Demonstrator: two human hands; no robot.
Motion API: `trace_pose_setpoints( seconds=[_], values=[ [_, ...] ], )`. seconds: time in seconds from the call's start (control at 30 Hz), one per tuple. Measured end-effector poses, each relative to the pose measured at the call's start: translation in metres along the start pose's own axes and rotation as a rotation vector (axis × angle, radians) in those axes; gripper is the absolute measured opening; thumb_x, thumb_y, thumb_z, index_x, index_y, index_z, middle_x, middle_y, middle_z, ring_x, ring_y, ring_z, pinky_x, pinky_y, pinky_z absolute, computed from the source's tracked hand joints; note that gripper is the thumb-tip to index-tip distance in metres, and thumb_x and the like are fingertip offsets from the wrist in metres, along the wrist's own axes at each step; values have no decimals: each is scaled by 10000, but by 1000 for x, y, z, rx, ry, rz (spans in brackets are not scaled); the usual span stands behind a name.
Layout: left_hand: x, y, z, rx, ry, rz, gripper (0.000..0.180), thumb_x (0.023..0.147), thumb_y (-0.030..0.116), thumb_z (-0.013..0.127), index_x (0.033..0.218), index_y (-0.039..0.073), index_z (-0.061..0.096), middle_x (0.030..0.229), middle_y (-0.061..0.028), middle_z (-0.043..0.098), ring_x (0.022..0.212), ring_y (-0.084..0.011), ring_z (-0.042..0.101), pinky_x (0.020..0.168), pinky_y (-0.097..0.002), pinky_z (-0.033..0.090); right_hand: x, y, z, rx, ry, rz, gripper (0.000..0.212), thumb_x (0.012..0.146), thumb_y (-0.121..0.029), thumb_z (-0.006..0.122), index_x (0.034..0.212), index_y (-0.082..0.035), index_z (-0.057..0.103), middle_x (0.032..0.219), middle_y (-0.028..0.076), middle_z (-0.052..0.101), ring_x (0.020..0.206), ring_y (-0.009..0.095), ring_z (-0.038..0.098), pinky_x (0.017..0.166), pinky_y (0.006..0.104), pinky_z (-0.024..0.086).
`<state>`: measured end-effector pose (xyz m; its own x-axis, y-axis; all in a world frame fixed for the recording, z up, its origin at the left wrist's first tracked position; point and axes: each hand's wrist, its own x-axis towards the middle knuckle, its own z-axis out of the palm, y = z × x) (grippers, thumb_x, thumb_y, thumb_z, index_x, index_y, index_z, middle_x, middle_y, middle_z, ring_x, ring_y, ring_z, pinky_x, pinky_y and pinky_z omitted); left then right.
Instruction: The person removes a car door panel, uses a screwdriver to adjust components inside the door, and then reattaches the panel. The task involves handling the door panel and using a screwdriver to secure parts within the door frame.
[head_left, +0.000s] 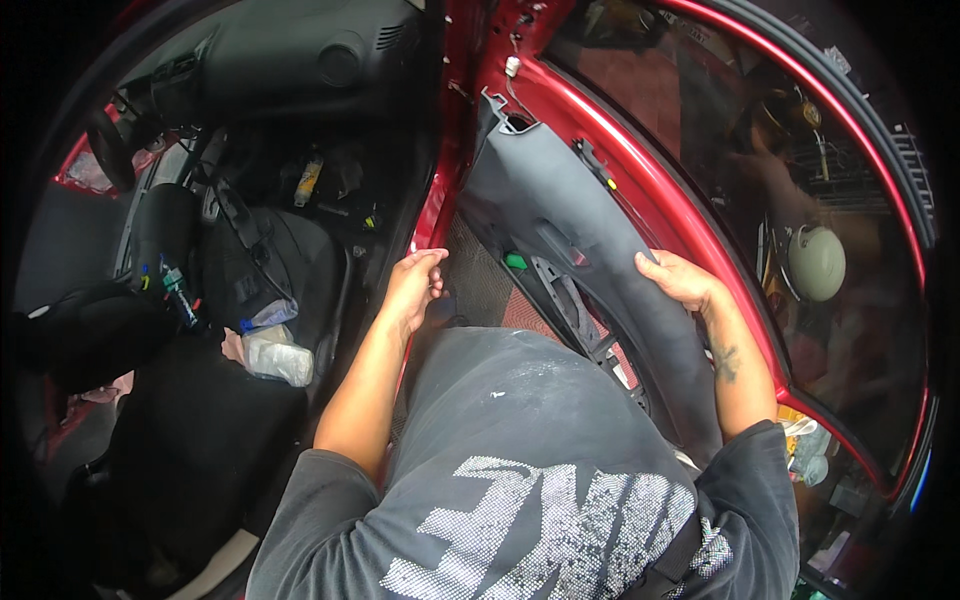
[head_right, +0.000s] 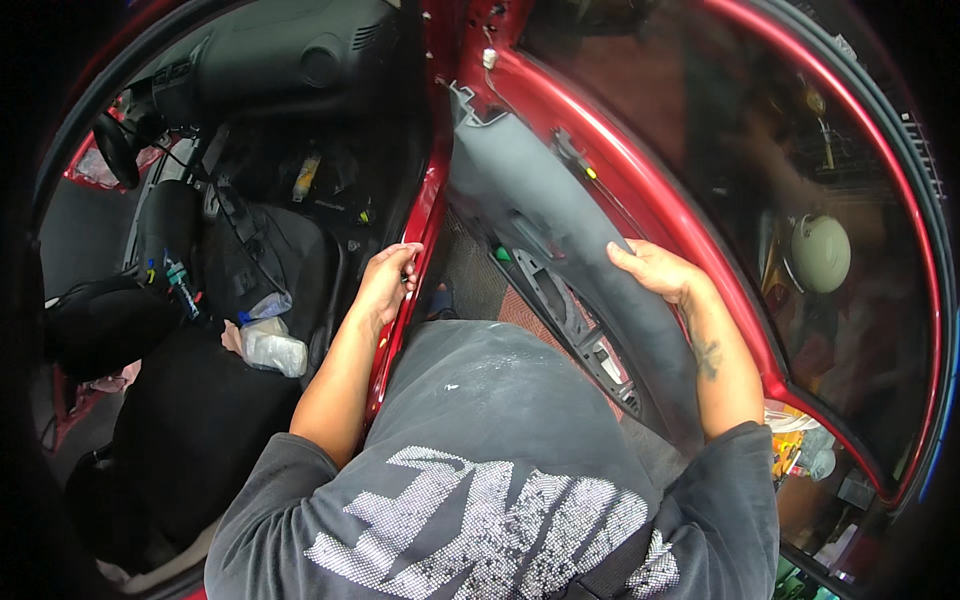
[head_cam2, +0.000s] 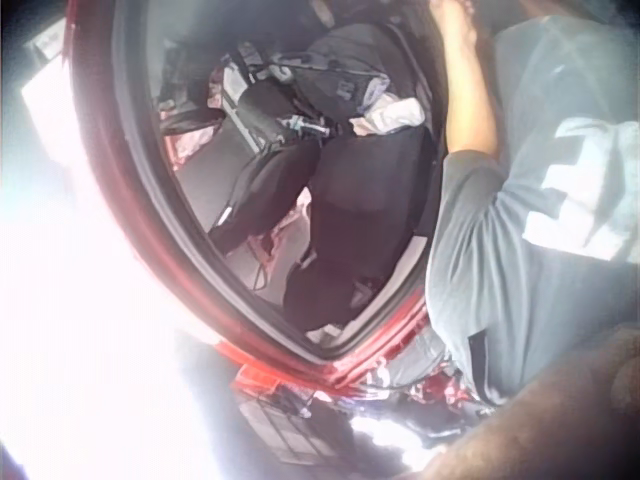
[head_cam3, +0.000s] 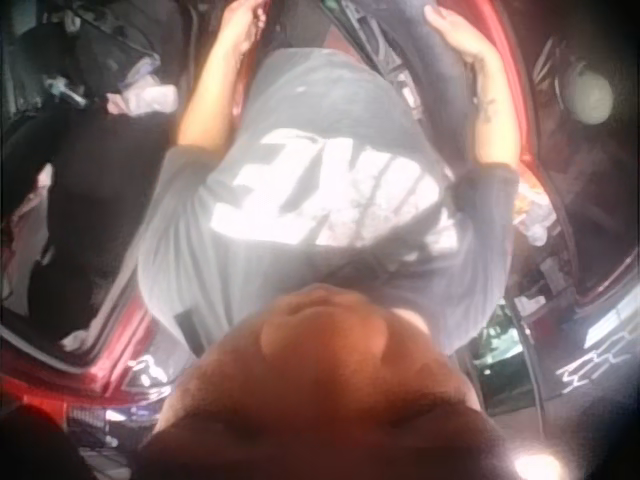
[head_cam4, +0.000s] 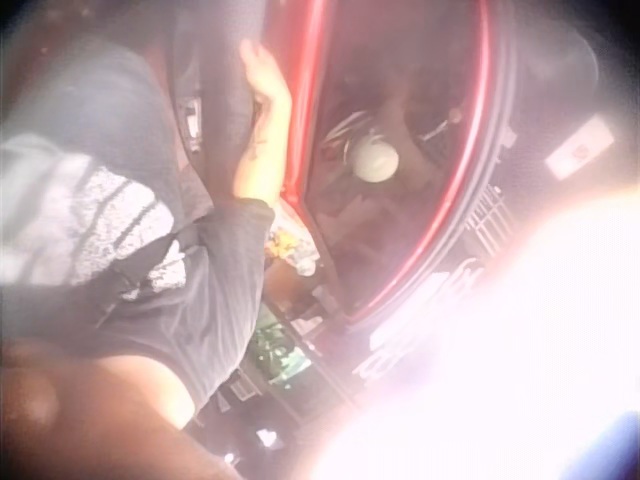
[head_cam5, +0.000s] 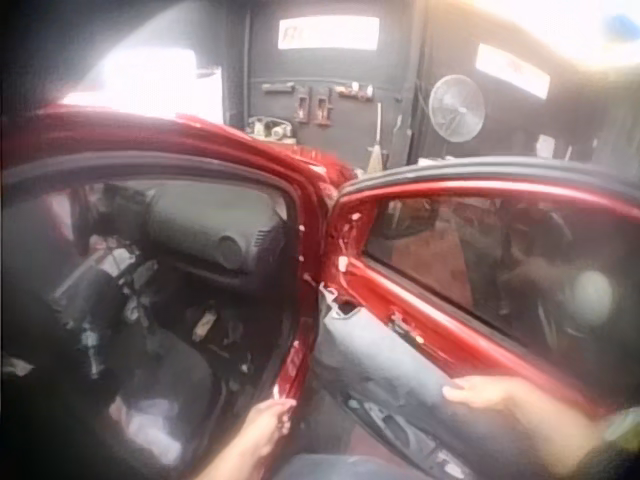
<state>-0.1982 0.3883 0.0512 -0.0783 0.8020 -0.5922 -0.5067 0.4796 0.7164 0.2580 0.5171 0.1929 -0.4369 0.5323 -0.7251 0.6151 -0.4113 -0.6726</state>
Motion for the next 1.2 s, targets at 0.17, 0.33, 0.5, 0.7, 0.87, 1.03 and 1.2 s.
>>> trace_pose_setpoints(
  seconds=[0.17, 0.33, 0.5, 0.7, 0.87, 1.03, 1.2],
  values=[
    [42, 24, -56, -54, 40, -35, 165, 1062, 171, 710, 1170, 57, 759, 747, 48, 554, 642, -70, 515, 569, -246, 421, 39, -61, -21, 1, -28, 180, 826, 1088, -711, 566, 1605, -67, 571, 1627, 175, 578, 1526, 284, 494, 1234, 485, 437],
    [74, 45, -109, -16, 47, -111, 155, 1054, 182, 711, 1157, 73, 751, 757, 45, 544, 648, -83, 516, 580, -253, 418, 71, -79, -60, -162, 67, 310, 1081, 980, -883, 547, 1685, -70, 446, 1770, 225, 378, 1633, 383, 343, 1265, 650, 317],
    [103, 68, -122, 40, 94, -128, 163, 1040, 195, 730, 1158, 83, 747, 765, 42, 531, 668, -95, 522, 603, -262, 406, 82, -125, -49, -135, 33, 288, 1150, 966, -866, 599, 1716, -25, 372, 1811, 245, 288, 1672, 364, 268, 1299, 585, 298],
    [133, 77, -74, 37, 17, -55, 187, 1071, 183, 671, 1178, 55, 756, 755, 41, 561, 655, -75, 527, 563, -249, 406, 73, -140, 17, -554, 247, 66, 888, 1070, -666, 614, 1562, 71, 554, 1599, 268, 587, 1511, 358, 538, 1272, 456, 396],
    [130, 65, -45, 50, 38, -173, 196, 1080, 198, 662, 1159, 53, 768, 747, 44, 555, 648, -71, 524, 563, -248, 407, 73, -136, 45, -416, 283, 22, 809, 1040, -630, 670, 1466, 55, 608, 1402, 337, 692, 1361, 441, 668, 1152, 533, 499],
    [136, 57, -28, 273, 17, -282, 215, 1081, 226, 642, 1153, 77, 779, 758, 58, 526, 677, -84, 510, 606, -262, 413, 75, -128, 23, -373, 323, -7, 786, 1026, -625, 699, 1437, 42, 630, 1362, 319, 719, 1304, 444, 698, 1110, 524, 522],
    [149, 64, 13, 306, -28, -280, 213, 1076, 238, 665, 1154, 78, 783, 756, 63, 521, 681, -88, 505, 629, -275, 414, 80, -118, -11, -357, 340, -47, 662, 1013, -574, 759, 1284, 29, 719, 1136, 260, 778, 1047, 360, 772, 940, 468, 575]
  ],
)
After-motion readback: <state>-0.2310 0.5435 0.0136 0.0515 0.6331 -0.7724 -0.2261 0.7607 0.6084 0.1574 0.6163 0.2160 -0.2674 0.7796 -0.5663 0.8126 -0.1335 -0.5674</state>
